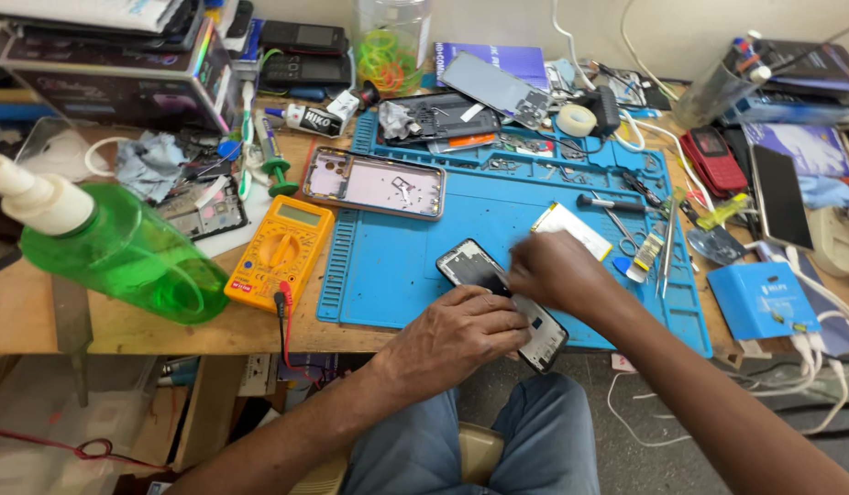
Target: The person uses tweezers to remove adhesive residue from the edges of a disassembled smartphone frame and wipes the surface with a cloth. They repeatedly scrape and clean the frame's perimeter while holding the device on a blue work mat.
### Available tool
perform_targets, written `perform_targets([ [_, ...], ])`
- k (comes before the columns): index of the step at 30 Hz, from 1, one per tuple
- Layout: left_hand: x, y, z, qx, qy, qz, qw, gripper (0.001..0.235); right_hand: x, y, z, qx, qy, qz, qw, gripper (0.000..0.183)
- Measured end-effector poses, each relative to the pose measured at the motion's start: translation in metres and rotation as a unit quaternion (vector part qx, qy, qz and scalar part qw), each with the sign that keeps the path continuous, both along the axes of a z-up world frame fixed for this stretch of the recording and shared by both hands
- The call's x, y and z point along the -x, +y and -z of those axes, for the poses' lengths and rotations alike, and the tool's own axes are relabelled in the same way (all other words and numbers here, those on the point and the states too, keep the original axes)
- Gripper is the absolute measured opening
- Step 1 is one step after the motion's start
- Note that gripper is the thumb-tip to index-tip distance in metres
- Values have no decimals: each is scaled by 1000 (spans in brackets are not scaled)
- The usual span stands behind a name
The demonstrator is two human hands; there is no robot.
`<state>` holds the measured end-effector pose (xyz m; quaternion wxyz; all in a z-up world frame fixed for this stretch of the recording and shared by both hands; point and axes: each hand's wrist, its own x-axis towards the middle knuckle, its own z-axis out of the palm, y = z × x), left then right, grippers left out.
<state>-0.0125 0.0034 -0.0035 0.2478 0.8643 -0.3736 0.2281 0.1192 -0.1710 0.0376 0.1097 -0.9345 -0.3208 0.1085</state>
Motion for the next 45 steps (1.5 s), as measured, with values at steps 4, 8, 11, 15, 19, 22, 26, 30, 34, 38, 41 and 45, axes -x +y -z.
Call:
perform_targets([
  [4, 2, -4, -3, -12, -5, -10, 1000, 26, -32, 38, 21, -110, -26, -23, 993, 19],
  [8, 3, -5, -4, -6, -16, -5, 1000, 26, -4, 0, 16, -63, -45, -14, 997, 24],
  [11, 2, -3, -1, -5, -7, -14, 1000, 28, 20, -34, 3, 14, 7, 39, 999, 17],
  [15, 3, -5, 2, -9, 2, -9, 1000, 29, 4, -10, 6, -12, -20, 12, 1000, 16],
  [19, 5, -7, -5, -27, -19, -21, 999, 29, -29, 41, 19, -121, -22, -22, 992, 18],
  [22, 4, -6, -10, -33, -7, -11, 999, 28, -23, 24, 18, -126, -21, -39, 991, 20],
  [26, 3, -5, -1, -20, -24, -10, 999, 30, 16, -49, 7, -5, -14, -33, 999, 20],
  [30, 2, -7, 4, -4, -11, -11, 1000, 32, 38, -70, -11, 55, 72, 62, 994, 17],
  [34, 0, -7, 2, -6, -2, -14, 1000, 30, 10, -20, -5, -23, 1, 7, 1000, 20],
  [38, 2, -12, -2, -12, 16, -13, 1000, 29, -3, -5, 11, -73, 22, 42, 996, 19],
  [41, 0, -14, -1, -33, -34, -27, 998, 29, 14, -41, 9, -21, 7, 25, 999, 21],
  [45, 6, -12, 9, -12, -17, -23, 1000, 28, 29, -60, -3, 60, 33, 34, 997, 15],
])
